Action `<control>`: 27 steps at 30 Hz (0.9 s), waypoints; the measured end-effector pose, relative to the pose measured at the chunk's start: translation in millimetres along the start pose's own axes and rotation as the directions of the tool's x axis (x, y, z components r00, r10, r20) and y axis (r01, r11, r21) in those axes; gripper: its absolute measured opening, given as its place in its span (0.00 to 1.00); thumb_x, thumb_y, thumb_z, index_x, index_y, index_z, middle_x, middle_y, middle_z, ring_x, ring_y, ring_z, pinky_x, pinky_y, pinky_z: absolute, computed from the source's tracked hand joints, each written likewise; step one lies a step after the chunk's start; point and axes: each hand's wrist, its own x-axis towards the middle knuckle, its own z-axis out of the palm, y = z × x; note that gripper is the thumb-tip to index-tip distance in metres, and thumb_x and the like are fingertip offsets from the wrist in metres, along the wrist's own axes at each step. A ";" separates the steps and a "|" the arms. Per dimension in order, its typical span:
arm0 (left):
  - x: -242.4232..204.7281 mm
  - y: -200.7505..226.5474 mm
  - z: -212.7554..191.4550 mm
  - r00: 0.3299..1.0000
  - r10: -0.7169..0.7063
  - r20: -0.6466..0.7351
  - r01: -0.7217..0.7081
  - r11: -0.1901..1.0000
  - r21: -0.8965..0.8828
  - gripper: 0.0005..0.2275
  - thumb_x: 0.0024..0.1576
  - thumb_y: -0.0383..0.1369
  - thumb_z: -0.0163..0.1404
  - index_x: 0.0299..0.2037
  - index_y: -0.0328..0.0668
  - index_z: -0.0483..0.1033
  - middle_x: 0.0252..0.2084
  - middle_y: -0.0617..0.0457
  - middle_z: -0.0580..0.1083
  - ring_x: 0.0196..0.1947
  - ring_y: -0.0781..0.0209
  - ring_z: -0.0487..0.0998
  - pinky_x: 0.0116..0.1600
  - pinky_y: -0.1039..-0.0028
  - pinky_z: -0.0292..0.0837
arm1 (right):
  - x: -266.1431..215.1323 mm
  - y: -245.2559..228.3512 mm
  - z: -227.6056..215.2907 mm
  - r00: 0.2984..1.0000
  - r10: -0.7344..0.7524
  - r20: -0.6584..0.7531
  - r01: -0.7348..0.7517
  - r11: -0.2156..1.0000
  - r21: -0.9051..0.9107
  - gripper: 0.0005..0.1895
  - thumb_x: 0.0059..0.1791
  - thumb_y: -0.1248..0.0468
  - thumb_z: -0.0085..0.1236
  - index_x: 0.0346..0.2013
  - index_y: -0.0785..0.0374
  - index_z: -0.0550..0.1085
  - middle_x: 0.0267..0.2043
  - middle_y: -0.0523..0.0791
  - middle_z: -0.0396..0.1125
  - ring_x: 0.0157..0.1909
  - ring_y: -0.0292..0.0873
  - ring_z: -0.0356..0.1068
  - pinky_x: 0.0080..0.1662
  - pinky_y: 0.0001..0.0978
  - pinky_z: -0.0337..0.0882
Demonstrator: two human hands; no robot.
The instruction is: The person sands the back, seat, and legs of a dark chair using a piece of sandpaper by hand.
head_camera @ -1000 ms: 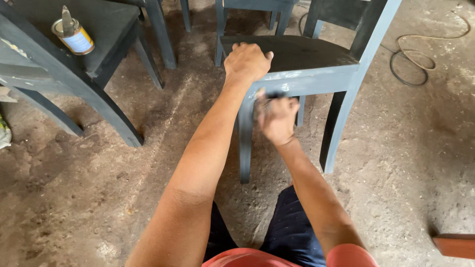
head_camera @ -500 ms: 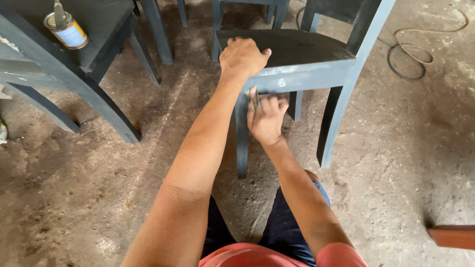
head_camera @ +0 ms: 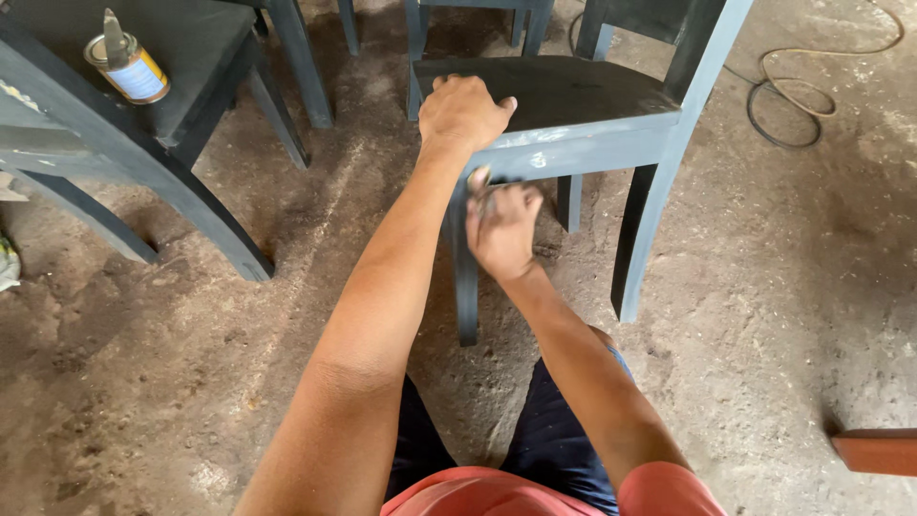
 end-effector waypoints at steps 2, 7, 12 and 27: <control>1.8 0.3 1.0 1.000 0.003 -0.002 -0.003 1.000 0.006 0.26 0.56 0.56 0.52 0.48 0.38 0.81 0.58 0.41 0.72 0.64 0.44 0.67 0.62 0.57 0.69 | 1.0 4.2 -6.6 0.997 -0.066 -0.026 0.066 0.998 -0.026 0.09 0.52 0.64 0.57 0.45 0.63 0.78 0.40 0.45 0.66 0.49 0.46 0.63 0.53 0.46 0.55; 3.8 -0.8 -1.6 1.000 0.002 0.018 -0.002 1.000 0.004 0.27 0.57 0.56 0.51 0.49 0.37 0.80 0.58 0.42 0.73 0.64 0.45 0.68 0.63 0.58 0.70 | 18.6 20.3 -14.9 0.999 0.010 -0.037 -0.016 0.984 -0.177 0.14 0.52 0.64 0.59 0.50 0.67 0.80 0.38 0.46 0.65 0.47 0.47 0.60 0.52 0.46 0.55; 2.5 2.2 -2.8 1.000 0.005 0.013 -0.005 1.000 -0.006 0.27 0.57 0.57 0.51 0.49 0.37 0.80 0.58 0.42 0.73 0.64 0.45 0.67 0.63 0.57 0.69 | 6.8 16.4 -30.2 0.976 -0.182 0.117 0.180 0.983 0.032 0.07 0.52 0.65 0.58 0.38 0.67 0.79 0.40 0.48 0.69 0.47 0.48 0.63 0.54 0.46 0.56; 0.9 1.5 -4.4 1.000 -0.010 0.028 0.010 1.000 0.007 0.27 0.58 0.56 0.50 0.49 0.37 0.80 0.59 0.41 0.71 0.65 0.45 0.67 0.63 0.57 0.69 | -12.8 11.0 -24.2 0.960 0.276 0.042 -0.279 0.954 0.113 0.13 0.56 0.65 0.52 0.51 0.69 0.80 0.37 0.47 0.71 0.39 0.43 0.64 0.53 0.44 0.58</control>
